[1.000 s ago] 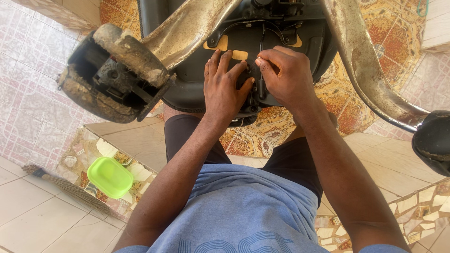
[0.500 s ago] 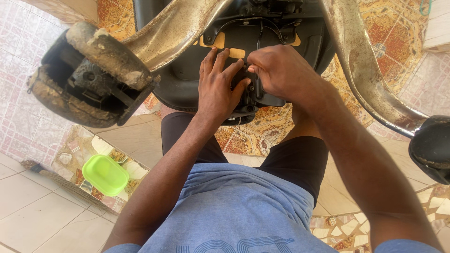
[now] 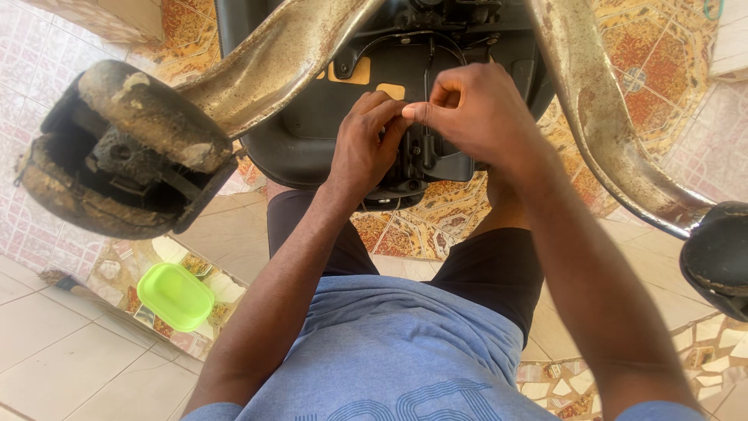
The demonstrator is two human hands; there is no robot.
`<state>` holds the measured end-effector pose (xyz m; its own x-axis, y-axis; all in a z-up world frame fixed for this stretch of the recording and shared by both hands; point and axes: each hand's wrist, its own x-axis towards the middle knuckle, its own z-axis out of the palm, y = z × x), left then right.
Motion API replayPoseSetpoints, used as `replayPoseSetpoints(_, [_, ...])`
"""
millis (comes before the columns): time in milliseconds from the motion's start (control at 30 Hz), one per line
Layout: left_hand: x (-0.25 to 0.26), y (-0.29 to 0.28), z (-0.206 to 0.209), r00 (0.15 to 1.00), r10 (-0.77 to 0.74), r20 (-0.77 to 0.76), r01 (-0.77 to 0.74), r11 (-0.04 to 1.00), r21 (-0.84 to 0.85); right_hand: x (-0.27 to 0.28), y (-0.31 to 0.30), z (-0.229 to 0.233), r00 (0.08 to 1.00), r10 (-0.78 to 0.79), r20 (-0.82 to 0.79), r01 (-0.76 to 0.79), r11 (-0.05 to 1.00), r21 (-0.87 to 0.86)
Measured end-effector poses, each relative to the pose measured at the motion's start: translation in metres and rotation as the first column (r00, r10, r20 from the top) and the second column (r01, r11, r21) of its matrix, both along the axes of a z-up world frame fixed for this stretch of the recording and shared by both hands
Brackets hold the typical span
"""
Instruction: The person uses a hex key to loosen and remove multiple screws from the underside of an office chair base. They detach the central mounting plate and set it aside, leaving the chair base disassembled.
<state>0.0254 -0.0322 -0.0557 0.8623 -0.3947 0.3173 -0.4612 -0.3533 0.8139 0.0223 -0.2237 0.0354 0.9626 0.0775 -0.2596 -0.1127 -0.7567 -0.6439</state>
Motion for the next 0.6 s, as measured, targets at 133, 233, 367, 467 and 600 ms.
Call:
replayPoseSetpoints(133, [0.003,-0.002,-0.003,0.998,-0.012,-0.055,0.012,1.000,-0.007,-0.020,0.023,-0.009,0.978,-0.187,0.097,0.193,0.979,-0.060])
replayPoseSetpoints(233, [0.002,-0.001,-0.004,0.998,-0.015,-0.060,0.013,0.999,-0.033,-0.027,0.040,-0.015,0.944,-0.273,0.185,0.292,0.953,-0.085])
replayPoseSetpoints(367, [0.003,-0.001,-0.004,0.999,-0.015,-0.052,0.012,0.998,-0.060,-0.025,0.054,-0.013,0.918,-0.351,0.183,0.379,0.914,-0.146])
replayPoseSetpoints(467, [0.002,0.000,-0.006,0.999,-0.001,-0.047,-0.002,0.998,-0.056,-0.024,0.065,-0.012,0.897,-0.393,0.201,0.429,0.883,-0.188])
replayPoseSetpoints(600, [0.003,-0.002,-0.007,0.999,0.019,-0.048,-0.021,0.999,-0.040,-0.023,0.072,-0.009,0.898,-0.429,0.095,0.438,0.888,-0.141])
